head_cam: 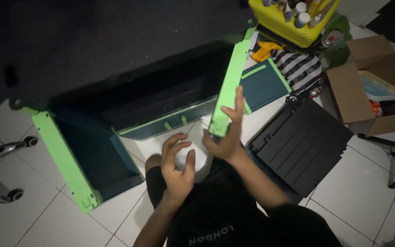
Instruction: The person assembles a stackable storage unit by connecting black plastic panels and green plastic frames. They sit on the floor, aligning the panels and snapping the frames into place to form a box-like structure.
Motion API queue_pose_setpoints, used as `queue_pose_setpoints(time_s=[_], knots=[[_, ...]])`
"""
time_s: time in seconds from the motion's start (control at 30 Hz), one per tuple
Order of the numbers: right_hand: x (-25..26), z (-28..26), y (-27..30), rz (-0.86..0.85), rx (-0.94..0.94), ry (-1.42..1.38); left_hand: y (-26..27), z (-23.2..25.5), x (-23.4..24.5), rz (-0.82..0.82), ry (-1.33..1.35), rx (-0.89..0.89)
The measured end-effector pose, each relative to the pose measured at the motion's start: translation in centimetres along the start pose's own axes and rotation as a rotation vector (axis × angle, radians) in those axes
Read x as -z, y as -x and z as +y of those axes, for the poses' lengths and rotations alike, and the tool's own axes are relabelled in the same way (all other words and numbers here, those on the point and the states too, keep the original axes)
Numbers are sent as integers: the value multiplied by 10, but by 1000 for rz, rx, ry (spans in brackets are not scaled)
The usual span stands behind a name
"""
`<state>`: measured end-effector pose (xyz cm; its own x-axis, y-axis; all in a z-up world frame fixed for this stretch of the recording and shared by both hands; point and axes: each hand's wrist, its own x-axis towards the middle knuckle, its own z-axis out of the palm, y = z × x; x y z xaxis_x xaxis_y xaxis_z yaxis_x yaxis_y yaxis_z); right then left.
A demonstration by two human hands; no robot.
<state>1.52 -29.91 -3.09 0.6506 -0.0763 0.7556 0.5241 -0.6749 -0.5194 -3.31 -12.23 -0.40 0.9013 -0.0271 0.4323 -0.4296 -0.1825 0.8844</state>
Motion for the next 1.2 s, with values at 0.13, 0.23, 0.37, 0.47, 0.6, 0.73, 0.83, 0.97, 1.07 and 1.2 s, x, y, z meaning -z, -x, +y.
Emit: queue_pose_setpoints(time_s=[0.13,0.23,0.37,0.47,0.6,0.73,0.83,0.97,1.07,1.2], knots=[[45,14,8,-182,-46,-202,61,-19,26,-101,-189,-51],[52,17,3,-258,-4,-150,101,-30,80,-149,-592,-317],[36,19,-8,-349,20,-9,94,-10,145,387,-383,-330],[14,21,-18,-377,24,152,57,-3,186,590,-278,-287],[-9,37,-31,-304,89,381,2,-18,191,221,-398,-220],[-6,88,-57,-161,39,615,-30,-28,151,102,-387,-386],[-4,113,-76,-137,7,683,-55,-40,126,-22,-446,-349],[-21,108,-105,-148,80,754,-95,-61,123,104,-786,-324],[-21,93,-114,-89,133,647,-114,-75,150,268,-744,-321],[-2,92,-105,13,36,365,-120,-90,184,457,-666,-270]])
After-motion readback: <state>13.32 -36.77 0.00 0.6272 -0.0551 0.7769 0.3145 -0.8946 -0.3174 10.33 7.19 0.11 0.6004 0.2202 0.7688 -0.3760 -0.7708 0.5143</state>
